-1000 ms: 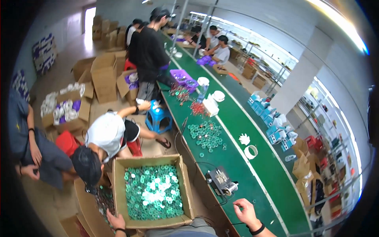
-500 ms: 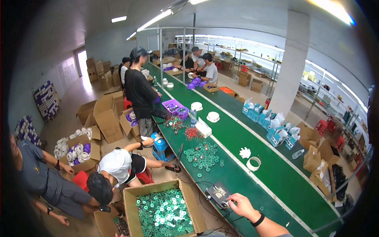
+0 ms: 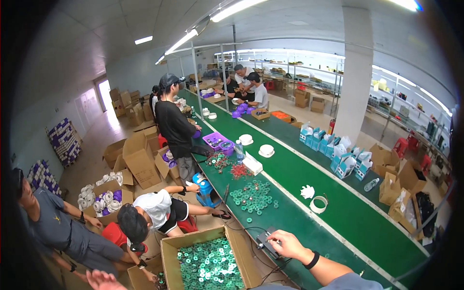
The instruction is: The person sorts and organizes small green plastic components by hand, placing them into a cardboard box and onto a work surface.
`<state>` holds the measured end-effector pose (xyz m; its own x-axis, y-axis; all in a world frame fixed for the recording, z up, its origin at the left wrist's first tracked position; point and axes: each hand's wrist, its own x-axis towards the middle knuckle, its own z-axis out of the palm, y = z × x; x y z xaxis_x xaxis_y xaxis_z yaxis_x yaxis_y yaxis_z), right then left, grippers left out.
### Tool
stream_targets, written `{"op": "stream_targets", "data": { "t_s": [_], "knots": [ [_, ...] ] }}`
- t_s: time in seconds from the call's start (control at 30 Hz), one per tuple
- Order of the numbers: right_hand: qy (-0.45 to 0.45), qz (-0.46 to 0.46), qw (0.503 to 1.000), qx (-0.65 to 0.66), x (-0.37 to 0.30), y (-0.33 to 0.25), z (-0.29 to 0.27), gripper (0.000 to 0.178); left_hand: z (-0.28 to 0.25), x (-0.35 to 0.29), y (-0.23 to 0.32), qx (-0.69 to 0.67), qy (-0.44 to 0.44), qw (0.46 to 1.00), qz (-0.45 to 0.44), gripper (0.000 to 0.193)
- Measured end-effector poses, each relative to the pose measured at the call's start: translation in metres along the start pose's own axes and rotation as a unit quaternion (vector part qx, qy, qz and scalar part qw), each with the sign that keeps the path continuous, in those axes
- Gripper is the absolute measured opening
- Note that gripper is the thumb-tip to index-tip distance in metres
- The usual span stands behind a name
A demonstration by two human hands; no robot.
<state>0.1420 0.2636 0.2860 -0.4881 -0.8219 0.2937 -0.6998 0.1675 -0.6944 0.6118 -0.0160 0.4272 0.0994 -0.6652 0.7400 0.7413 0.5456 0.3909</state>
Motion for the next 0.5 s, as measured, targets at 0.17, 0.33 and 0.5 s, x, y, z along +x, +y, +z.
{"op": "stream_targets", "data": {
  "t_s": [0.17,0.33,0.5],
  "knots": [
    [0.012,-0.021,0.991,0.130,0.009,-0.049,0.004,0.014,0.006,-0.009,-0.051,0.302,-0.136,0.938,-0.103,0.091],
    [-0.166,-0.093,0.921,0.339,0.015,-0.106,0.023,0.016,0.110,-0.030,-0.111,0.379,-0.194,0.903,-0.062,0.030],
    [-0.112,-0.259,0.909,0.309,0.018,-0.183,0.028,0.026,0.153,-0.046,-0.151,0.224,-0.124,0.938,-0.234,0.032]
  ]
}}
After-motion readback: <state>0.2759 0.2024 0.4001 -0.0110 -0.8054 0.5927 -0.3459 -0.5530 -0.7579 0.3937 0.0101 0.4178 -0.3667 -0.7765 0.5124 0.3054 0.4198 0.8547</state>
